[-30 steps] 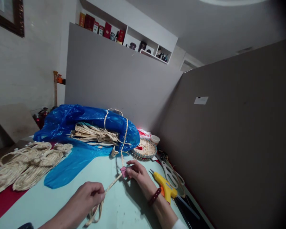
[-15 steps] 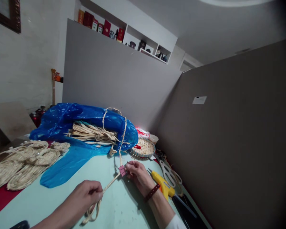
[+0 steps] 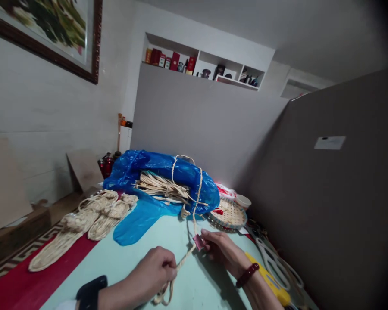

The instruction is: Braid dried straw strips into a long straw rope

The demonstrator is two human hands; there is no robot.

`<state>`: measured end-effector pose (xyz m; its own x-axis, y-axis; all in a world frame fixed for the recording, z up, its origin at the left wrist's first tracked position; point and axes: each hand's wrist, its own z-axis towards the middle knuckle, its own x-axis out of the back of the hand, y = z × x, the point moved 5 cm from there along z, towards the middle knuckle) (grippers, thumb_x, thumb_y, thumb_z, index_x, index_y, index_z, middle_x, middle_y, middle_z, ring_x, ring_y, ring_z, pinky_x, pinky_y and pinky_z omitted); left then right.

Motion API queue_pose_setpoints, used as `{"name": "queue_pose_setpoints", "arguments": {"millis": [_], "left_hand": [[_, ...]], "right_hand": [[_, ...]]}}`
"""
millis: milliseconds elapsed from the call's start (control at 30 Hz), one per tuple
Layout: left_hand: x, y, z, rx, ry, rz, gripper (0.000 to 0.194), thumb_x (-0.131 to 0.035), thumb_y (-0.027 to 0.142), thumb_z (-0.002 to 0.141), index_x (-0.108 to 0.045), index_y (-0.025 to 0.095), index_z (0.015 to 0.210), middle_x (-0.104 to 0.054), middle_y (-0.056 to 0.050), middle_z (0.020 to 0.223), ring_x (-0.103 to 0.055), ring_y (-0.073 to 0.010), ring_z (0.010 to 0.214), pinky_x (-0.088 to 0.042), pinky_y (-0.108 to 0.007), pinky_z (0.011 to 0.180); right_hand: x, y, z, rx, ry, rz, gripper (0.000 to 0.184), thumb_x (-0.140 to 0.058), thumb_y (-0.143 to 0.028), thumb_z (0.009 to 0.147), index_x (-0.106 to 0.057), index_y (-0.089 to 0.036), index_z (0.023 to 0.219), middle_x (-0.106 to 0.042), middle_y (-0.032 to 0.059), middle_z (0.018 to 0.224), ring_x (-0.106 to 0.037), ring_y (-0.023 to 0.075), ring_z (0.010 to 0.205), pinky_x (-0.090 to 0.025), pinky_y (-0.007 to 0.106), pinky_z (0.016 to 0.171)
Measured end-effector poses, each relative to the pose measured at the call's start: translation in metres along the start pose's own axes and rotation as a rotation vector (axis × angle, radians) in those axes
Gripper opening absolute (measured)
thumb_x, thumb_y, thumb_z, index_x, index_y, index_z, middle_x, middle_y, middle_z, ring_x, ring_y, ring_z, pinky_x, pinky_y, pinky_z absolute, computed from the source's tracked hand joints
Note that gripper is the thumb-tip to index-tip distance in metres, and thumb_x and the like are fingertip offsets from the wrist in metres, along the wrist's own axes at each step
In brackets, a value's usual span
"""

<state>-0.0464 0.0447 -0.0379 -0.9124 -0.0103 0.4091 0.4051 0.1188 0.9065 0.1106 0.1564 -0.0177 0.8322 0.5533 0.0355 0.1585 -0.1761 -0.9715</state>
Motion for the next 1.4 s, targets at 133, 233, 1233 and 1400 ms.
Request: {"name": "queue_pose_setpoints", "arguments": {"millis": [133,233,1233,1400], "left_hand": [[-0.001,-0.003,0.001,0.01,0.02,0.023,0.006,-0.046,0.022,0.057,-0.051,0.02,0.054,-0.044,0.005,0.043,-0.046,-0.0129,0.044,-0.033,-0.023,0.046],[-0.002,-0.004,0.001,0.015,0.02,0.046,0.007,-0.046,0.02,0.059,-0.05,0.02,0.053,-0.045,0.005,0.042,-0.046,-0.0126,0.043,-0.033,-0.023,0.046],[0.012,0.022,0.065,-0.022,0.157,0.283,0.026,-0.057,0.035,0.09,-0.061,0.015,0.108,-0.066,-0.004,0.104,-0.065,-0.0187,0.086,-0.055,-0.037,0.074],[-0.009,0.042,0.074,-0.114,0.108,0.356,0.028,-0.058,0.035,0.09,-0.061,0.016,0.109,-0.065,-0.005,0.108,-0.065,-0.0211,0.091,-0.055,-0.04,0.078]], "right_hand": [[0.005,0.007,0.004,-0.033,0.034,-0.075,0.047,-0.073,-0.057,0.065,-0.058,-0.013,0.063,-0.043,-0.0038,0.052,-0.028,0.004,0.042,-0.013,0.02,0.04],[0.006,0.008,0.004,-0.039,0.023,-0.094,0.049,-0.074,-0.059,0.062,-0.06,-0.012,0.065,-0.043,-0.0042,0.052,-0.026,0.0033,0.042,-0.008,0.02,0.04],[0.003,0.02,0.015,0.141,0.177,0.014,0.023,-0.057,-0.03,0.092,-0.06,-0.013,0.107,-0.063,0.0055,0.101,-0.063,0.0158,0.082,-0.054,0.032,0.07],[0.005,0.021,0.016,0.142,0.196,-0.029,0.025,-0.057,-0.031,0.092,-0.06,-0.013,0.109,-0.063,0.006,0.103,-0.063,0.0168,0.084,-0.054,0.034,0.072]]}}
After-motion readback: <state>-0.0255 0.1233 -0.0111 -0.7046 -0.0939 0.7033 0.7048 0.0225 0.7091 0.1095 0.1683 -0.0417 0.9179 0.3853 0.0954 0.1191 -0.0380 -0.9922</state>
